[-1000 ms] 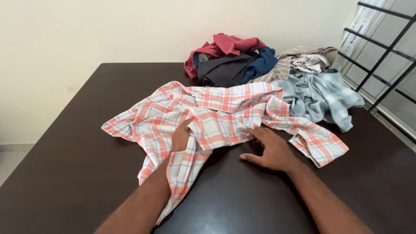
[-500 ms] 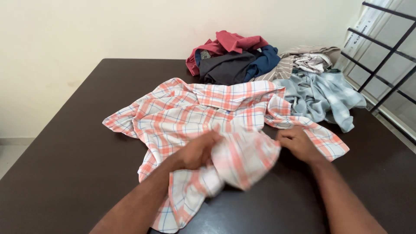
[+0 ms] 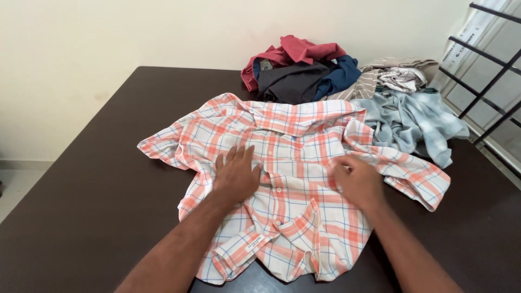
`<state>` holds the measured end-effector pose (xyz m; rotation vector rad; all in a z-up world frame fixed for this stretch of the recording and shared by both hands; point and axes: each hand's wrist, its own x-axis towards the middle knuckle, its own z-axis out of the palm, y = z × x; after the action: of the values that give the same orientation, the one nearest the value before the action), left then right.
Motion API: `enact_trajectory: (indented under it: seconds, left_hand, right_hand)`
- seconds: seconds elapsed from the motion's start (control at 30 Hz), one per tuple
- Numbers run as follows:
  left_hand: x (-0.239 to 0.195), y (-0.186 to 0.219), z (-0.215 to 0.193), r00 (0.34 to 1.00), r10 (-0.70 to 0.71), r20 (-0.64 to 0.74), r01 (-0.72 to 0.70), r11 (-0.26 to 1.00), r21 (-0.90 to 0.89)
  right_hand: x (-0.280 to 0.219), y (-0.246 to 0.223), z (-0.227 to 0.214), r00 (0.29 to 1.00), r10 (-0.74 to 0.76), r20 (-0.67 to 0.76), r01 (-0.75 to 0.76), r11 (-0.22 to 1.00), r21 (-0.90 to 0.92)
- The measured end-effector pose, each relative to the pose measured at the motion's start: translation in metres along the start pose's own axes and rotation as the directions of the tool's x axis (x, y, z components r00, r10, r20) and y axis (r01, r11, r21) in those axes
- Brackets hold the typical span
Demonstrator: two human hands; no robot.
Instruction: The person folds a plaid shirt on a dark table, smoothing the fabric and buttoning it before setting it aside. They then pick up a second plaid shirt, unfold it, and begin buttoning it.
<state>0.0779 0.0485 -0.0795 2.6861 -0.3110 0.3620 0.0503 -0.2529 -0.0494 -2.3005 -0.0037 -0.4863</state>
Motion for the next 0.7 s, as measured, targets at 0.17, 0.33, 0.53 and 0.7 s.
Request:
enact_trajectory:
  seconds: [0.17,0.33,0.53,0.7]
  left_hand:
    - [0.005,0.010,-0.028,0.938,-0.172,0.302,0.159,0.985,0.066]
    - [0.034,0.015,-0.046,0.912,-0.194,0.361,0.165,0.980,0.111]
    - [0.102,0.022,-0.040,0.976,-0.134,0.173,0.126,0.990,0.057]
    - [0.144,0.006,-0.010,0.949,-0.070,0.306,0.027,0.989,0.142]
  right_hand:
    - [0.023,0.052,0.041,0.911,-0.389,0.136,0.400,0.757,-0.516]
    - [0.038,0.000,0.013,0.786,-0.572,0.235,0.579,0.549,-0.602]
    - [0.088,-0.023,0.047,0.965,-0.262,-0.021,0.230,0.880,-0.416]
    - [0.139,0.023,0.079,0.998,0.005,0.061,0.030,0.828,-0.560]
